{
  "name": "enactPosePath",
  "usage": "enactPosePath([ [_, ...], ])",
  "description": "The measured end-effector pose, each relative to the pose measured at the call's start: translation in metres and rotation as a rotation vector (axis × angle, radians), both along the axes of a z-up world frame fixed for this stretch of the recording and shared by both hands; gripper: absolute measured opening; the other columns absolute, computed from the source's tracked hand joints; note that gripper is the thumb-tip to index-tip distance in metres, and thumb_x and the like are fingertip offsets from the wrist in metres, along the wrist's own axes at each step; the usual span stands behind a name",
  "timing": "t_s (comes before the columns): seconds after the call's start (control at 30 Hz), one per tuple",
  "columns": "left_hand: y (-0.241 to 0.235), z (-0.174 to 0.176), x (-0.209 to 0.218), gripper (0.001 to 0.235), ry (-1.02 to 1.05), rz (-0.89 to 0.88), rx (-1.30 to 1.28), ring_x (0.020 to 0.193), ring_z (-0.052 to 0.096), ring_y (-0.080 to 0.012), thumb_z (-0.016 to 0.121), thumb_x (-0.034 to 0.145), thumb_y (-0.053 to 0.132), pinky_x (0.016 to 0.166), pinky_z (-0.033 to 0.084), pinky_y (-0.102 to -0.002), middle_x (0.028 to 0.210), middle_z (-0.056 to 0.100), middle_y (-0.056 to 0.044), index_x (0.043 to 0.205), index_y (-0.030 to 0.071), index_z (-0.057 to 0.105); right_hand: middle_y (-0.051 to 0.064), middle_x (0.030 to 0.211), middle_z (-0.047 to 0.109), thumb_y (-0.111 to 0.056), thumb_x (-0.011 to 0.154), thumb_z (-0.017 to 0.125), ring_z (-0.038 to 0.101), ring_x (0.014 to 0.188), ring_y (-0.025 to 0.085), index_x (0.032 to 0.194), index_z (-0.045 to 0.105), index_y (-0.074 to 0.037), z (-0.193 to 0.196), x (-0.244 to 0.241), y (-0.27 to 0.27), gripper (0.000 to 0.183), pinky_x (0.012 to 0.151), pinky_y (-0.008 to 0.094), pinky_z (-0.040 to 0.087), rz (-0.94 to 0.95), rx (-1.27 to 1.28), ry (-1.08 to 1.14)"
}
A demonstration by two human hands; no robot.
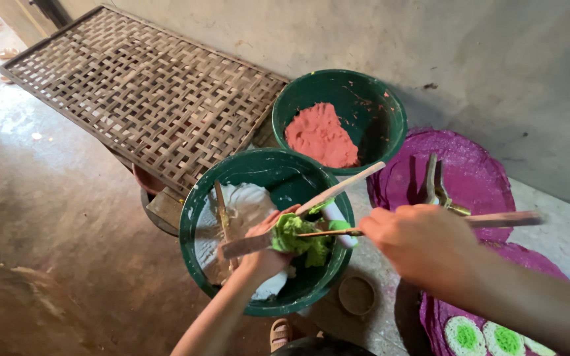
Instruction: The person uses a wooden press and sticks to scoop colored food paste from bowls and shape it into ring-like patterns on purple discs.
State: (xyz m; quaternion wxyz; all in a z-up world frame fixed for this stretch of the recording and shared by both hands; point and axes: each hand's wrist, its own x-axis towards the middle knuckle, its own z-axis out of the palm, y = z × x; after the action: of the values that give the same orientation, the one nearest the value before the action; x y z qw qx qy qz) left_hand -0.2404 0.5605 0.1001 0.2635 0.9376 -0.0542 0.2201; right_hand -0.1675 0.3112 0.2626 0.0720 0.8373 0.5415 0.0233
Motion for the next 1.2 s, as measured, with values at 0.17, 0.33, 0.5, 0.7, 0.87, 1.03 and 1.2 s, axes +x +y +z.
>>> enactPosePath([
  [0.17, -0.014, -0.005, 0.012, 0.074, 0.161, -0.113, 0.042, 0.127, 0.057, -0.0301, 0.08, 0.069, 0.031, 0.091, 0.053, -0.043, 0.146, 0.057, 0.001, 0.138, 0.019, 0.058, 0.01, 0.078, 0.065, -0.016, 0.083, 0.06, 0.07, 0.064, 0.027, 0.084, 0.065, -0.008, -0.026, -0.013, 0.033, 0.009, 0.052, 0.041, 0.056, 0.033, -0.003, -0.121],
  [0.33, -0.019, -0.024, 0.021, 0.06, 0.016, -0.186, -0.442, 0.124, 0.062, -0.0293, 0.07, 0.081, 0.029, 0.104, 0.052, -0.04, 0.143, 0.064, -0.008, 0.139, 0.012, 0.063, 0.008, 0.079, 0.065, -0.017, 0.087, 0.059, 0.072, 0.069, 0.027, 0.088, 0.066, -0.01, -0.036, -0.017, 0.036, 0.01, 0.059, 0.042, 0.057, -0.02, 0.005, -0.056],
  [0.5, 0.0, -0.017, 0.018, 0.058, -0.071, 0.187, -0.487, 0.101, 0.077, -0.0206, 0.069, 0.08, 0.016, 0.089, 0.061, -0.032, 0.118, 0.075, -0.004, 0.138, 0.012, 0.064, 0.012, 0.114, 0.067, 0.0, 0.081, 0.048, 0.074, 0.088, 0.03, 0.144, 0.055, -0.018, -0.02, -0.009, -0.022, 0.066, 0.07, 0.043, 0.06, -0.343, 0.279, 0.311],
  [0.7, -0.013, 0.006, 0.038, 0.069, -0.268, 0.353, -0.125, 0.085, 0.068, -0.0274, 0.079, 0.078, 0.018, 0.067, 0.055, -0.038, 0.101, 0.067, -0.007, 0.142, 0.007, 0.058, 0.022, 0.137, 0.066, 0.004, 0.092, 0.048, 0.066, 0.122, 0.025, 0.156, 0.039, -0.009, -0.131, -0.032, 0.025, 0.066, 0.095, 0.035, 0.051, -0.195, 0.897, 0.815],
  [0.87, -0.005, 0.005, 0.041, 0.084, -0.176, 0.335, -0.159, 0.086, 0.067, -0.0285, 0.08, 0.066, 0.018, 0.067, 0.054, -0.04, 0.102, 0.067, -0.009, 0.145, 0.005, 0.054, 0.016, 0.13, 0.073, -0.01, 0.104, 0.051, 0.063, 0.111, 0.041, 0.163, 0.04, -0.023, -0.144, -0.03, 0.002, 0.062, 0.093, 0.036, 0.05, -0.641, 0.482, 1.065],
  [1.03, -0.003, 0.005, 0.041, 0.073, -0.285, 0.239, -0.04, 0.107, 0.062, -0.0336, 0.081, 0.072, 0.02, 0.081, 0.055, -0.044, 0.15, 0.054, -0.019, 0.138, 0.004, 0.055, 0.018, 0.151, 0.059, -0.004, 0.1, 0.054, 0.054, 0.136, 0.023, 0.152, 0.048, -0.01, -0.117, -0.008, -0.015, 0.052, 0.109, 0.032, 0.039, -0.311, 0.82, 0.995],
  [1.2, -0.014, -0.001, 0.05, 0.071, -0.249, 0.288, 0.013, 0.112, 0.057, -0.0376, 0.081, 0.072, 0.028, 0.082, 0.054, -0.045, 0.155, 0.04, -0.029, 0.134, 0.004, 0.057, 0.018, 0.147, 0.059, -0.002, 0.096, 0.052, 0.063, 0.127, 0.023, 0.155, 0.04, -0.015, -0.128, -0.008, 0.004, 0.061, 0.1, 0.033, 0.048, -0.332, 0.828, 0.856],
])
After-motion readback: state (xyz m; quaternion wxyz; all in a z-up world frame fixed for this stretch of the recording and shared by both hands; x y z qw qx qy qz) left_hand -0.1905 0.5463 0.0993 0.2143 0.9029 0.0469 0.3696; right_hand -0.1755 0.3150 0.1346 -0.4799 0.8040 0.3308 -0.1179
